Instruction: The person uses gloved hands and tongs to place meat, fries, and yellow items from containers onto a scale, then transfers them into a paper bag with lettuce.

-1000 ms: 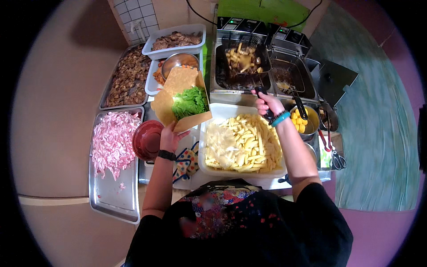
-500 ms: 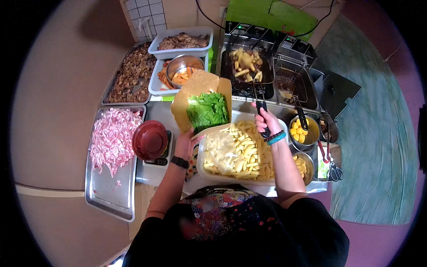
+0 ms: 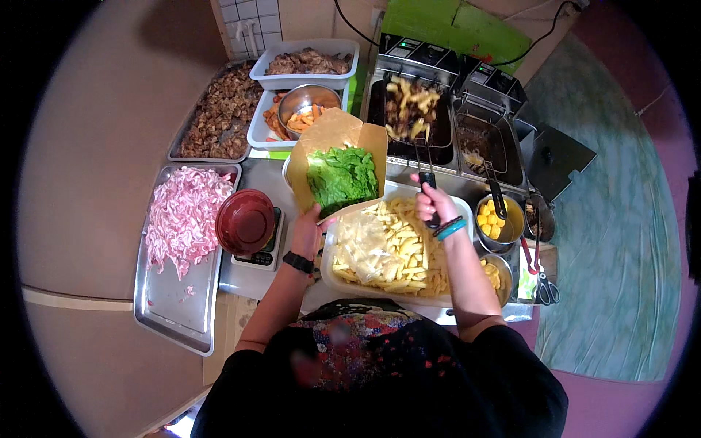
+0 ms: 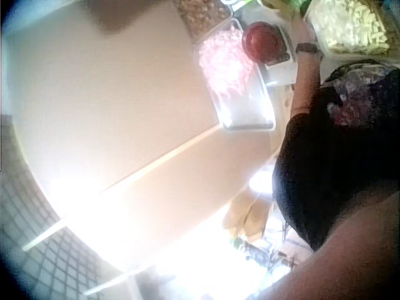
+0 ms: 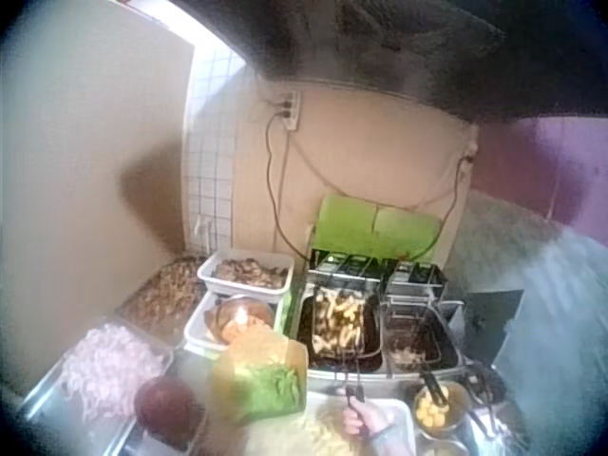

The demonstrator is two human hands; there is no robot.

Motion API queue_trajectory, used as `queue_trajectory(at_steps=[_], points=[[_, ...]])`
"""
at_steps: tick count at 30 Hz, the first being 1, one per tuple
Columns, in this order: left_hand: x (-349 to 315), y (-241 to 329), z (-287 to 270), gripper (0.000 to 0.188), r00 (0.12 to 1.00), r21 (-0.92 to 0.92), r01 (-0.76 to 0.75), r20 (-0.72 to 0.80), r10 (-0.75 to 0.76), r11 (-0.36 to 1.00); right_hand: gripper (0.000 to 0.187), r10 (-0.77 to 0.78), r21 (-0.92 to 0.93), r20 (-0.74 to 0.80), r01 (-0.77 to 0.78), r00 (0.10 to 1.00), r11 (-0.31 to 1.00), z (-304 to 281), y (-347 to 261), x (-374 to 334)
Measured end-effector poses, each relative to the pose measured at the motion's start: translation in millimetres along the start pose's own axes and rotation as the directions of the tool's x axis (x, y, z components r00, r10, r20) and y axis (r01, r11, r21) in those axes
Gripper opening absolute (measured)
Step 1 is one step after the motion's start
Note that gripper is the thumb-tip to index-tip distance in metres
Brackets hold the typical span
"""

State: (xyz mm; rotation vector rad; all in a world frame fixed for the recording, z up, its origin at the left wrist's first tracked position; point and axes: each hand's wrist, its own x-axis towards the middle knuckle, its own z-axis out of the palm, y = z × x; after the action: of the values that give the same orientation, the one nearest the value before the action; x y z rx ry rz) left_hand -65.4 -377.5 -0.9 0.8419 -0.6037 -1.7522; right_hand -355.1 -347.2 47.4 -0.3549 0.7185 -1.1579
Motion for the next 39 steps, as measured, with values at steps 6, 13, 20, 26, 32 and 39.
queue_trajectory(at_steps=[6, 13, 20, 26, 32, 39], points=[[-6.4, -0.1, 1.8, 0.03, 1.0, 0.037, -0.002, -0.03, 0.003, 0.999, 0.03, 0.028, -0.006, 0.078, -0.027, 0.997, 1.0, 15.8, -21.4, -18.3], [-11.0, -3.4, 11.6, 0.022, 0.999, 0.067, 0.001, -0.046, 0.002, 0.998, 0.03, 0.077, 0.054, 0.025, -0.078, 0.997, 0.995, -0.1, -25.1, -11.6], [-11.2, -14.4, 2.9, 0.018, 0.973, 0.495, -0.221, 0.051, 0.226, 0.841, 0.039, -0.07, -0.063, 0.084, 0.076, 0.994, 0.995, -1.6, 4.9, -21.5], [-8.7, -12.2, 3.4, 0.019, 0.996, 0.231, -0.088, 0.004, 0.089, 0.969, 0.035, 0.099, -0.064, 0.055, -0.095, 0.994, 0.993, -1.0, -29.7, -14.1], [-13.7, -13.6, 11.9, 0.02, 0.999, 0.085, -0.037, -0.016, 0.039, 0.996, 0.038, -0.059, -0.076, 0.057, 0.063, 0.997, 0.995, -2.9, 14.1, -17.2], [-10.6, -13.8, 5.5, 0.021, 0.999, 0.135, -0.021, -0.029, 0.025, 0.991, 0.035, 0.017, -0.078, 0.083, -0.01, 0.996, 0.997, 11.1, -16.1, -29.6]])
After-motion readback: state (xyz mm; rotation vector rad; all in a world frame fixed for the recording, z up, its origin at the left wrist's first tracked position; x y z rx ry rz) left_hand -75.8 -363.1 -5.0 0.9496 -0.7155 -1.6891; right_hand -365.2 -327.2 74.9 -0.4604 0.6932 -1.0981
